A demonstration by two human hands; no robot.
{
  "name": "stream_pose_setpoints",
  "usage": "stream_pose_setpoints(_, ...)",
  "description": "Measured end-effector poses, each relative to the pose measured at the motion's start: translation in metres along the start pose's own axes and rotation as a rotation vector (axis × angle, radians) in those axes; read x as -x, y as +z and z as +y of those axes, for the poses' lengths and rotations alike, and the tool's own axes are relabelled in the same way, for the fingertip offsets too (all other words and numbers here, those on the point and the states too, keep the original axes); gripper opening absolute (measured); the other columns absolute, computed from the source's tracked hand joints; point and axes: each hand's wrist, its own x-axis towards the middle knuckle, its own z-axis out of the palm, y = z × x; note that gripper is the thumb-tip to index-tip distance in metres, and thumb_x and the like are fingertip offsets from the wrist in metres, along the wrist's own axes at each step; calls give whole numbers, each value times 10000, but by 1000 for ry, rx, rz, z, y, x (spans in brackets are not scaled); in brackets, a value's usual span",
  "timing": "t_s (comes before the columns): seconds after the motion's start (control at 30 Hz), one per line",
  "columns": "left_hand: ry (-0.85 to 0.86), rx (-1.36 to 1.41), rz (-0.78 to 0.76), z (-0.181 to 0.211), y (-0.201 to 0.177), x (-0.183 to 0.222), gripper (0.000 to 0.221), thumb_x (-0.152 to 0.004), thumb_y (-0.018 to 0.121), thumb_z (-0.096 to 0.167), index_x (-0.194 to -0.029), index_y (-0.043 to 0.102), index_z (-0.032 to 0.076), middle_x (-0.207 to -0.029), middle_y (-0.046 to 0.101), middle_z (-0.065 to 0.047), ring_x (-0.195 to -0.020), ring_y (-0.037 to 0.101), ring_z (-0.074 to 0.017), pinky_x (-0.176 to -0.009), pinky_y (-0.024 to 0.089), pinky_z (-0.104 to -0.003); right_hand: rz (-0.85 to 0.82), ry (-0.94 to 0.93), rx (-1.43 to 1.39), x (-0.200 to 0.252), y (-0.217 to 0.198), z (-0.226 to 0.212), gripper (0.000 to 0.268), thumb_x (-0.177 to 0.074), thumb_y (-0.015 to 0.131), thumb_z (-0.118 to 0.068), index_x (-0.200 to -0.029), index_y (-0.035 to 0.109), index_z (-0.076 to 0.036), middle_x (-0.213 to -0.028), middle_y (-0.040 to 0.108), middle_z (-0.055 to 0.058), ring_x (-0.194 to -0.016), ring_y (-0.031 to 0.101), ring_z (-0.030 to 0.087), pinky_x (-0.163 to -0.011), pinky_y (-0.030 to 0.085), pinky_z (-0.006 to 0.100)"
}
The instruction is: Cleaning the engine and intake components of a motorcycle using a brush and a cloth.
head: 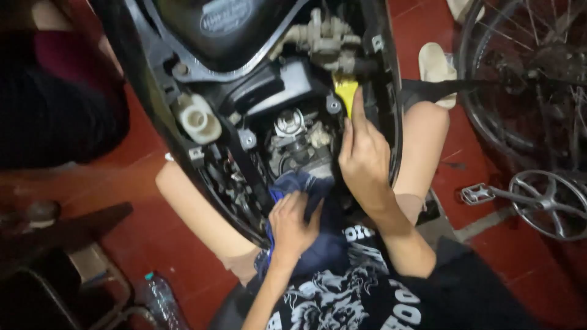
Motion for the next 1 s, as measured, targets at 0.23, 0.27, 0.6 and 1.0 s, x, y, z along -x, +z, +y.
stream_pose_setpoints(0.23,6,-29,15,-4,7,2,259,-867,793,298,-773,650,104,-657,574,-59,-672,639,-309,-592,517,-411,124,-47,-27,-12,1,10,405,-1098,487,-148,-1484,556,-43,-1130,759,204,-985,741,358,-814,594,409)
stream_pose_setpoints(0.27,-9,-34,8,-2,5,0,261,-875,786,308,-762,655,112,-644,576,-53,-658,642,-310,-585,518,-414,118,-42,-10,-9,-2,7,396,-1089,509,-155,-1460,585,-38,-1065,761,205,-934,737,371,-776,586,432)
stream_pose_setpoints(0.6,21,-42,67,-5,12,1,267,-869,792,319,-806,682,85,-679,625,-89,-677,675,-339,-579,534,-417,78,23,-137,-26,-9,6,293,-1068,528,-167,-1296,659,-37,-955,754,222,-885,727,439,-728,572,492)
stream_pose_setpoints(1.0,30,-42,83,2,9,-3,293,-922,739,284,-772,633,55,-635,533,-74,-610,615,-315,-534,494,-396,154,-42,129,-12,9,6,265,-1067,595,-202,-1280,702,-85,-846,747,118,-755,737,295,-685,592,372)
